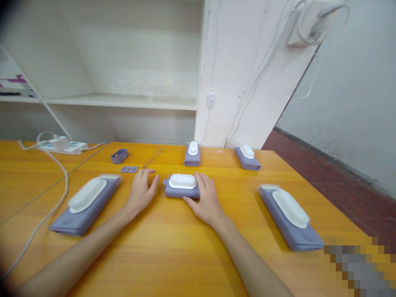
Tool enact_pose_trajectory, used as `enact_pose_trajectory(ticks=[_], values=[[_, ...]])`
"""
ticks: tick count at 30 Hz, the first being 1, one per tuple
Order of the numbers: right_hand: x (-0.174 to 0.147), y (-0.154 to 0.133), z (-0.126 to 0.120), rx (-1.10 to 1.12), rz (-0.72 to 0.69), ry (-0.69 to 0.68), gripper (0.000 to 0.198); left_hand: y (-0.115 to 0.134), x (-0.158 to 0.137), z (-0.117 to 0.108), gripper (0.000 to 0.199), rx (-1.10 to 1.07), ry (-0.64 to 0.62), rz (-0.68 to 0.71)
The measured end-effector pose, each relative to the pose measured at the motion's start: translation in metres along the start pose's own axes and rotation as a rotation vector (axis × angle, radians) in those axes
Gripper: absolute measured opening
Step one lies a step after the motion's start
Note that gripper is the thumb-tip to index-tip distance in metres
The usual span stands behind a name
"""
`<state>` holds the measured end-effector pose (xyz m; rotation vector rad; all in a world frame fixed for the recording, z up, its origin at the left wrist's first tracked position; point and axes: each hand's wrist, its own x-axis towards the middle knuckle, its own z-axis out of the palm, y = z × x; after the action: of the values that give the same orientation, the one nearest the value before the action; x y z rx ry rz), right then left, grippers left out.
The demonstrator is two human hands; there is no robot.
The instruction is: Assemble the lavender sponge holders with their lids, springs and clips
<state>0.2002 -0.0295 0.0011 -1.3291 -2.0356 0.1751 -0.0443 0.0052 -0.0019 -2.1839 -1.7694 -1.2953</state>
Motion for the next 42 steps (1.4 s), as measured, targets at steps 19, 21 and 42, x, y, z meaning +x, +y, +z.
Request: enact_pose_trajectory(ticks=[19, 21, 42], values=[[0.001, 0.005, 0.005, -0.091, 0.028, 0.1, 0.075, -0.011, 0.009, 0.0, 0.057, 0.552, -0.169, -0.029], [0.001, 0.005, 0.005, -0.103, 0.064, 0.117, 0.075, -0.016, 0.012, 0.001, 0.063, 0.557, -0.185, -0.026], [-0.001, -0.005, -0.001, -0.2, -0.14, 0.228, 0.061, -0.001, 0.012, -0.02, 0.006, 0.133, 0.296, 0.629]])
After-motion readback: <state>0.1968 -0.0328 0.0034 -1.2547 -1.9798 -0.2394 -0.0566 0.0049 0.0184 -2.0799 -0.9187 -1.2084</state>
